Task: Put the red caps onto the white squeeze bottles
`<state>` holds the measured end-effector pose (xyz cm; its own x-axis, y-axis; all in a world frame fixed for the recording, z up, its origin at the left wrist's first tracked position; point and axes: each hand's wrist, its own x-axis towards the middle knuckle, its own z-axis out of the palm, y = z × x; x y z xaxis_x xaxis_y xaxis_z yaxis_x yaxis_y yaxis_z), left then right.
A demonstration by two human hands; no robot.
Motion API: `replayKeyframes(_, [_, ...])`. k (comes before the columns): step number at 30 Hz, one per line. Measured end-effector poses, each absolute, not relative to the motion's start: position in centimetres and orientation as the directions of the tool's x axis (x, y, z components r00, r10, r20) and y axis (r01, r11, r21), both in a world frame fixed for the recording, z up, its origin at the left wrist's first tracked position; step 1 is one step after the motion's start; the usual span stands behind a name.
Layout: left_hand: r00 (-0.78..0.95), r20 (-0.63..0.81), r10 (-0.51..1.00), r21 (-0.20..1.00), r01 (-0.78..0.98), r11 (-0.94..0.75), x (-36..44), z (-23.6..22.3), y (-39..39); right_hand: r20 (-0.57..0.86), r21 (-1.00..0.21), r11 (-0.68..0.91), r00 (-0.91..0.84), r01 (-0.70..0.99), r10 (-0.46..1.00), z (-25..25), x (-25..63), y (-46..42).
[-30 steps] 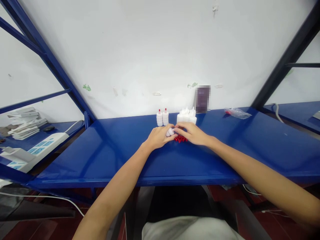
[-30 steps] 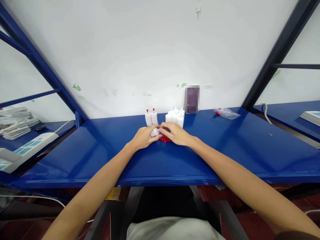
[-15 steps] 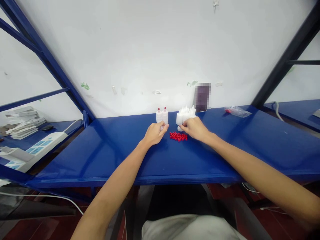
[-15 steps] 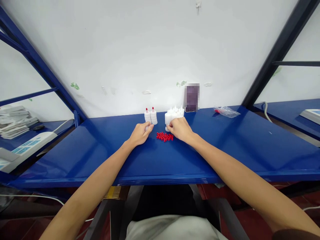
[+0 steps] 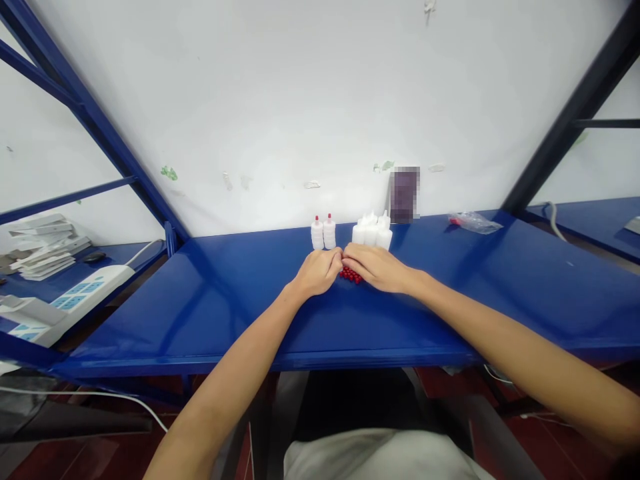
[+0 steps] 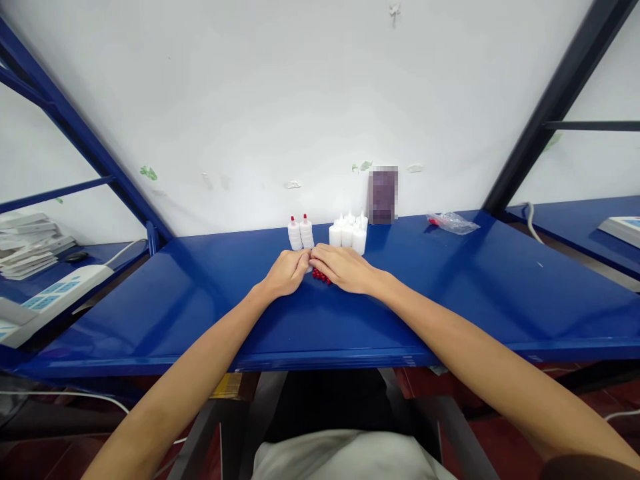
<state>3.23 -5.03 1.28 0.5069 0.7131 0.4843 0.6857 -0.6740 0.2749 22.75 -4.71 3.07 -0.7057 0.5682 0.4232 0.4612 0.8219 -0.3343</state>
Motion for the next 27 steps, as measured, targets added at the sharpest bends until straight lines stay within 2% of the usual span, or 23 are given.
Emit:
replayKeyframes(2, [0.508,0.512,0.692,0.204,0.711,-0.673,3.5,1.3,-5.1,0.423,-0.39,0.81,-0.696,0.439,0.581,2.9,22.6,-4.6])
replayKeyframes(6, [0.473,0.589,0.655,0.015,0.805,-0.594,4.1,1.2,-5.1,0.385,-0.578,0.716,-0.643,0.391,0.662,2.8,22.5,-4.2])
replayKeyframes(8, [0.454,0.62,0.641,-0.03,0.829,-0.558,4.3,1.2,-5.1,0.38,-0.603,0.7,-0.634,0.382,0.674,2.8,22.6,-4.0])
replayKeyframes(10, [0.432,0.636,0.639,-0.013,0.834,-0.552,4.4,1.2,-5.1,0.401,-0.562,0.724,-0.634,0.4,0.662,2.8,22.7,-4.0])
replayKeyframes(12, [0.434,0.624,0.65,0.072,0.796,-0.601,4.4,1.4,-5.1,0.444,-0.45,0.783,-0.653,0.429,0.613,2.9,22.7,-4.0])
replayKeyframes(15, [0.473,0.559,0.681,0.325,0.63,-0.705,4.4,1.9,-5.2,0.506,-0.265,0.866,-0.703,0.424,0.499,2.7,22.6,-4.1])
replayKeyframes(18, [0.473,0.478,0.74,0.582,0.46,-0.67,4.4,2.4,-5.5,0.547,-0.214,0.903,-0.719,0.374,0.428,2.6,22.4,-4.4])
replayKeyframes(20, [0.497,0.399,0.771,0.698,0.38,-0.606,3.9,2.7,-5.6,0.585,-0.174,0.922,-0.717,0.346,0.379,2.7,22.6,-4.6])
replayKeyframes(22, [0.533,0.316,0.785,0.775,0.333,-0.538,2.7,2.7,-5.3,0.652,-0.095,0.927,-0.68,0.364,0.334,3.2,23.4,-4.7])
replayKeyframes(24, [0.49,0.272,0.828,0.809,0.349,-0.472,1.0,2.5,-4.7,0.702,-0.052,0.893,-0.62,0.447,0.351,3.8,24.4,-4.7])
replayKeyframes(25, [0.429,0.276,0.86,0.815,0.37,-0.446,0.1,2.3,-4.4,0.692,-0.059,0.866,-0.604,0.497,0.395,4.2,24.9,-4.6])
replayKeyframes(27, [0.315,0.282,0.906,0.824,0.404,-0.396,-1.1,2.1,-3.8,0.574,-0.097,0.816,-0.638,0.569,0.513,4.6,25.7,-4.3])
